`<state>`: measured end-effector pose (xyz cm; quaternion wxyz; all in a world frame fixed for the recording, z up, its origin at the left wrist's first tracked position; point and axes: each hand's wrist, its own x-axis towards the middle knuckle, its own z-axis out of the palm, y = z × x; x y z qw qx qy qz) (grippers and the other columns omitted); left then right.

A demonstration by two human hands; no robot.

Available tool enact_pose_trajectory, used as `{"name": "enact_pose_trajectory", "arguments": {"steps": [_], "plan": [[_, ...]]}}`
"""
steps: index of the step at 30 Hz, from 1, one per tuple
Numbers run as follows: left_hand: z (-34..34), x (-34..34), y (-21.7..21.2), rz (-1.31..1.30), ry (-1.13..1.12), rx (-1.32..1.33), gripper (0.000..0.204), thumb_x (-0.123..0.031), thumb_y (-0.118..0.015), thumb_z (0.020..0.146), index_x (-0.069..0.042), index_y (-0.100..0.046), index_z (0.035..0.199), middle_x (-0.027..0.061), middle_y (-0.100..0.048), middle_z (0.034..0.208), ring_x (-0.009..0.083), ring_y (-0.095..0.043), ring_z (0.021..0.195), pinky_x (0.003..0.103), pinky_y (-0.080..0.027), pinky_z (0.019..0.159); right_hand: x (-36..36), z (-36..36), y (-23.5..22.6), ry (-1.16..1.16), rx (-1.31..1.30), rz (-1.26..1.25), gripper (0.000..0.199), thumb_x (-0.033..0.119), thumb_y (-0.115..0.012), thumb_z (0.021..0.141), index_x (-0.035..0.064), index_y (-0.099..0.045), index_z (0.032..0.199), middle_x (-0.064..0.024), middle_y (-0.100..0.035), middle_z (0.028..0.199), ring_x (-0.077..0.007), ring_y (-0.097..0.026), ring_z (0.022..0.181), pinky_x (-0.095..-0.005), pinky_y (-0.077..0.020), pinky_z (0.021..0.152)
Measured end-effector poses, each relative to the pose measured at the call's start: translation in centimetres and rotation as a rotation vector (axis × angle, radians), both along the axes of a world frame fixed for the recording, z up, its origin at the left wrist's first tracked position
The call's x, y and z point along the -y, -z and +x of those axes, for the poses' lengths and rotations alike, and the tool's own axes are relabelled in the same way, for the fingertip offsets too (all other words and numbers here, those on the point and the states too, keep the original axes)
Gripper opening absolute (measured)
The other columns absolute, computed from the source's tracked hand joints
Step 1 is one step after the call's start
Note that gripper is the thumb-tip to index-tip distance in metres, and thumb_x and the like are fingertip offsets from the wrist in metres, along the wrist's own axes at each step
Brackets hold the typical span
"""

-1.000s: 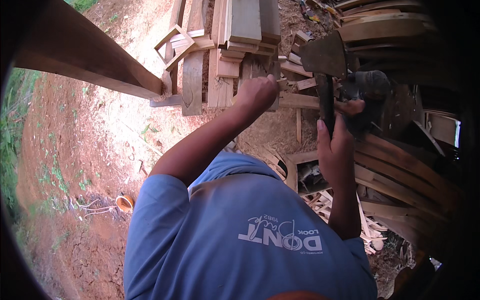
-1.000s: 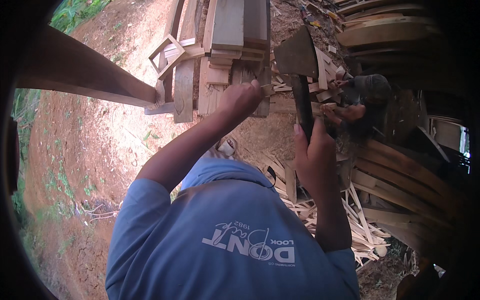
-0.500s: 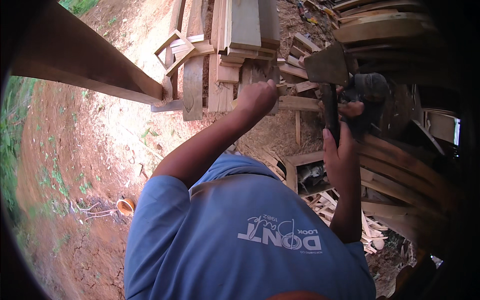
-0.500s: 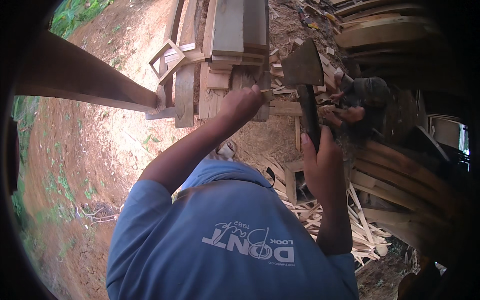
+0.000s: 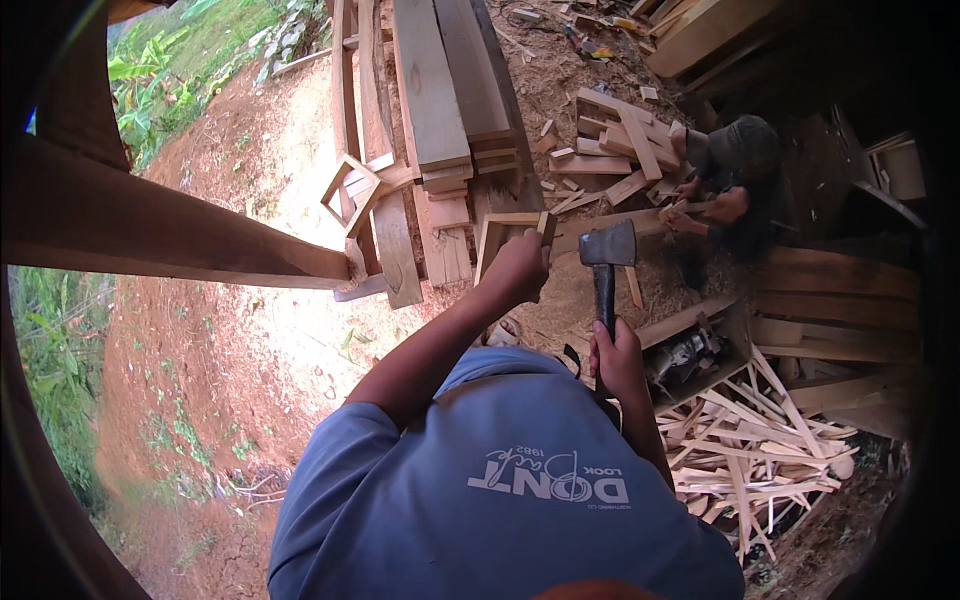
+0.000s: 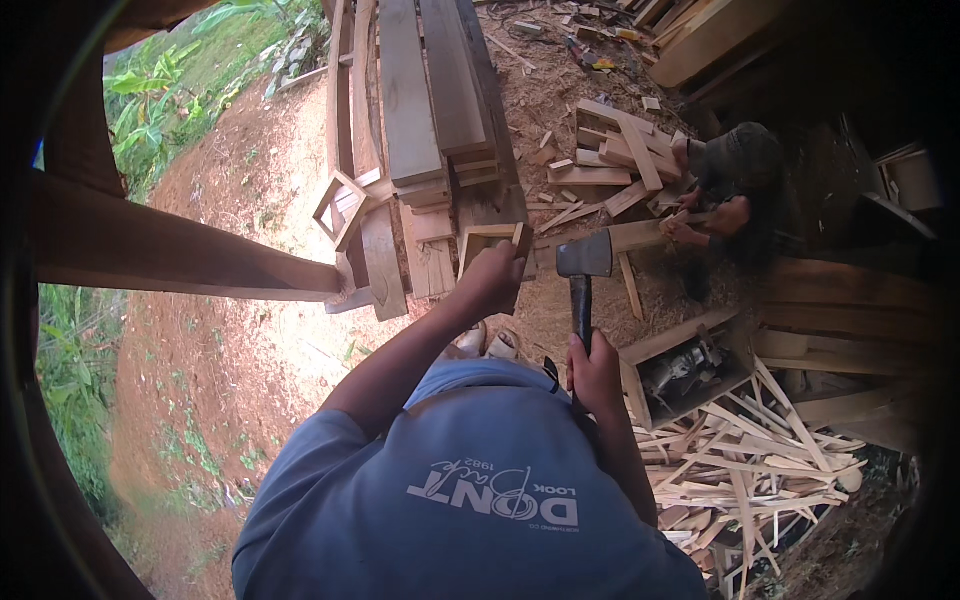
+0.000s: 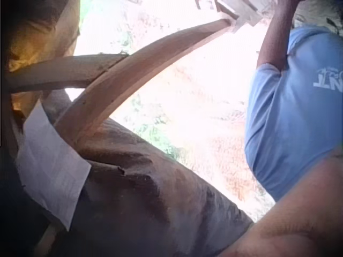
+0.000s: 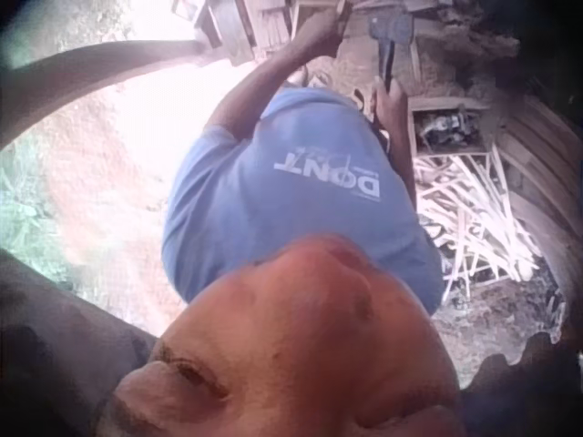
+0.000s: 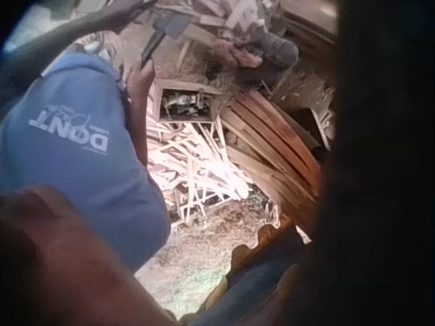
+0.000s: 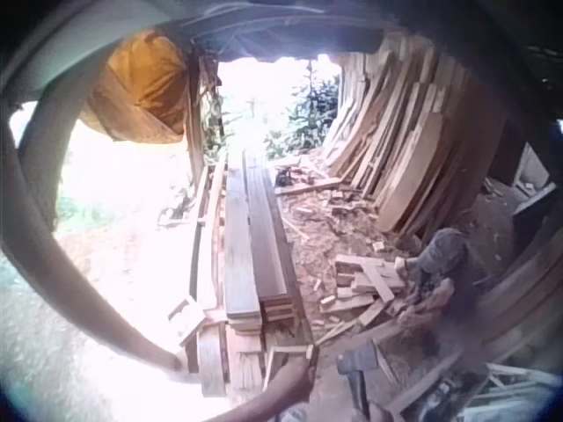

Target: The person uses a small axe to split thin wooden planks into smaller pieces on a wooden workbench. They repeatedly pick up planks, position them, and strike them to create smaller wood segments, which accumulate on the bench and floor.

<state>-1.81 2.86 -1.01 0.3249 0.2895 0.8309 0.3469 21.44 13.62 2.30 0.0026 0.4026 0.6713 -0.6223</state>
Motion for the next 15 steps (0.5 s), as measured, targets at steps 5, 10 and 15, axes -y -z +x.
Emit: {"name": "enact_pose_trajectory", "arguments": {"steps": [5,10,15], "plan": [[1.2,-2.8,3.8,-0.176,-0.053,-0.237,0.023,-0.014,-0.050,0.100,0.008,-0.058,0.104,0.0334,-0.073,0.089,0.0516,-0.073,0.086,0.059,-0.059,0.079,-0.2,1.6,4.8,-0.013,0.017,0.107,0.021,0.020,-0.060,0.109,0.0054,-0.053,0.095,-0.0015,-0.056,0.067,-0.0090,-0.055,0.050,-0.0299,-0.0461,0.044],[-0.5,-2.7,8.8,-0.325,-0.003,-0.354,0.022,-0.019,-0.053,0.101,0.003,-0.058,0.104,0.0289,-0.076,0.093,0.0454,-0.076,0.090,0.053,-0.062,0.080,0.0,1.0,8.5,-0.079,-0.035,0.364,0.023,0.020,-0.062,0.106,-0.0001,-0.055,0.097,-0.0166,-0.063,0.072,-0.0323,-0.065,0.063,-0.0442,-0.0492,0.056],[-0.4,-3.0,8.3,-0.551,0.339,-0.615,0.026,-0.022,-0.057,0.102,0.001,-0.070,0.104,0.0184,-0.075,0.097,0.0354,-0.079,0.092,0.046,-0.064,0.076,0.1,-3.6,7.8,-0.129,-0.019,0.405,0.028,0.023,-0.061,0.106,-0.0039,-0.054,0.103,-0.0297,-0.066,0.080,-0.0521,-0.069,0.084,-0.0580,-0.0509,0.069]]}}
